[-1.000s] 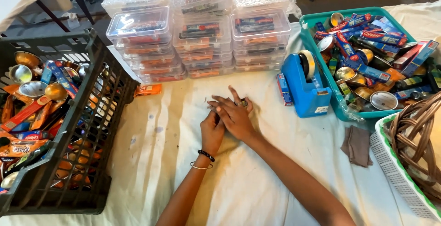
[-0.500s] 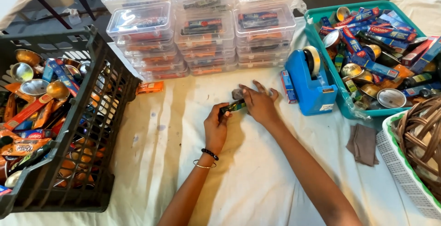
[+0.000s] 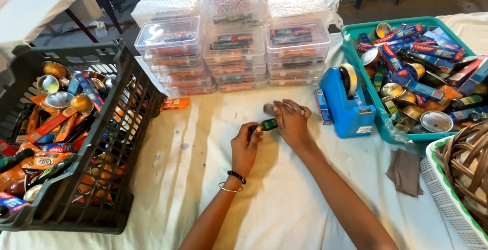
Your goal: Sorting various small items and checking them on a workbench.
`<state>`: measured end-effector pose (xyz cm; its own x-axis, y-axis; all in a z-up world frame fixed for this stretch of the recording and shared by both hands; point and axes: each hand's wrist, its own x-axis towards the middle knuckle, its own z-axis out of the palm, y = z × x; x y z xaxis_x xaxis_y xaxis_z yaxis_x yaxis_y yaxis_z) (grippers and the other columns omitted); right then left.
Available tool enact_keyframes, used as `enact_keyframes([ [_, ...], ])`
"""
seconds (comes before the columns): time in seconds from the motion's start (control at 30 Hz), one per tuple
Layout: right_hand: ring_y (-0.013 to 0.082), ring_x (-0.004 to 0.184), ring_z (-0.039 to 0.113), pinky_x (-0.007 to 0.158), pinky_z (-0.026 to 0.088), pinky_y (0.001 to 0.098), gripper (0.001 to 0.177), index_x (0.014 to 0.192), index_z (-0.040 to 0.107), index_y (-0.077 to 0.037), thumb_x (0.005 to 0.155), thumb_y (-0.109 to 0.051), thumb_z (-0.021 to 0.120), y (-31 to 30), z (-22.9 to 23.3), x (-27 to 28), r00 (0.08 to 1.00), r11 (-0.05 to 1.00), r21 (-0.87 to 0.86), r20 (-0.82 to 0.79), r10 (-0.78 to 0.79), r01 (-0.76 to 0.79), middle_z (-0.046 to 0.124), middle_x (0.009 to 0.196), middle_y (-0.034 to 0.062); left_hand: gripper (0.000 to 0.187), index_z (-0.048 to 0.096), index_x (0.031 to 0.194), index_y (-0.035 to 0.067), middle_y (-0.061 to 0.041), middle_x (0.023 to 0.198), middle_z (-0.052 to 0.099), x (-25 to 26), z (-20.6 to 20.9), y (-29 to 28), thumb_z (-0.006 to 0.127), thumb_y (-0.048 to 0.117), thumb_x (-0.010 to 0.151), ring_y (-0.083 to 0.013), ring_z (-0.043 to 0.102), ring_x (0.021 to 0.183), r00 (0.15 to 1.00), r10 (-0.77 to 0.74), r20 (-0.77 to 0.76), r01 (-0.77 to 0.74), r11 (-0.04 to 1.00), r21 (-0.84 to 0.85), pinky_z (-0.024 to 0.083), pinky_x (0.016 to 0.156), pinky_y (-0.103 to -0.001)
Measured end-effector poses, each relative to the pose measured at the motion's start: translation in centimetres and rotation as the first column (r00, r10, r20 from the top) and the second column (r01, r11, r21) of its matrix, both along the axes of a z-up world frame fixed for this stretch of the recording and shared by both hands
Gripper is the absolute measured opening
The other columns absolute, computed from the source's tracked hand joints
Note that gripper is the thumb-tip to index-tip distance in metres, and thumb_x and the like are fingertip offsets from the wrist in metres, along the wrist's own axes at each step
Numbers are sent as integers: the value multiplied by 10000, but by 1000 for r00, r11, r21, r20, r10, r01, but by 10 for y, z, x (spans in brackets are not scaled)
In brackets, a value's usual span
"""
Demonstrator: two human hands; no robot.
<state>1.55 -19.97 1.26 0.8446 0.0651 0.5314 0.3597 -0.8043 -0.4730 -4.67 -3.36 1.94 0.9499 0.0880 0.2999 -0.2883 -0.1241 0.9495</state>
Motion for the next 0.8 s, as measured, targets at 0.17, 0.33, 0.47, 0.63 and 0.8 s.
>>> enact_keyframes([
  [0.17,258,1382,512,1069,267,429,417,1384,634,-140,1065,-289,412,2,22,-21,865,889,-13,225,449,-459,640,1456,52,228,684,1090,-6,-62,766,714,1,-8,3,646,198,994,-103,599,667,998,54,-42,-50,996,74,511,612,-264],
  [0.33,226,1276,553,1036,295,428,507,1469,551,-136,1035,-383,460,8,35,-29,831,833,-36,-112,546,-552,650,1302,64,213,681,1003,-16,-73,717,696,3,-8,4,667,196,982,-94,584,628,995,95,-26,-93,993,79,505,576,-274],
  [0.47,183,1241,578,1031,326,425,505,1431,576,-181,1003,-440,506,5,29,-25,842,838,-103,-146,520,-536,675,1183,27,272,662,907,-12,-61,641,672,4,-1,2,666,246,991,-95,613,557,988,108,-106,-103,993,56,504,536,-272],
  [0.63,189,1258,561,999,322,452,381,1350,597,-203,1002,-355,574,6,23,-30,867,858,-130,-53,495,-497,661,1275,-7,306,664,896,1,-57,639,670,1,3,1,651,289,996,-88,589,544,987,88,-138,-91,996,-20,488,525,-265],
  [0.8,232,1253,538,943,341,456,371,1296,591,-201,945,-293,671,2,20,-34,917,898,-193,-27,399,-396,626,1290,1,340,644,849,13,-49,605,640,-1,7,0,652,325,984,-84,542,526,987,79,-140,-83,996,-22,452,502,-265],
])
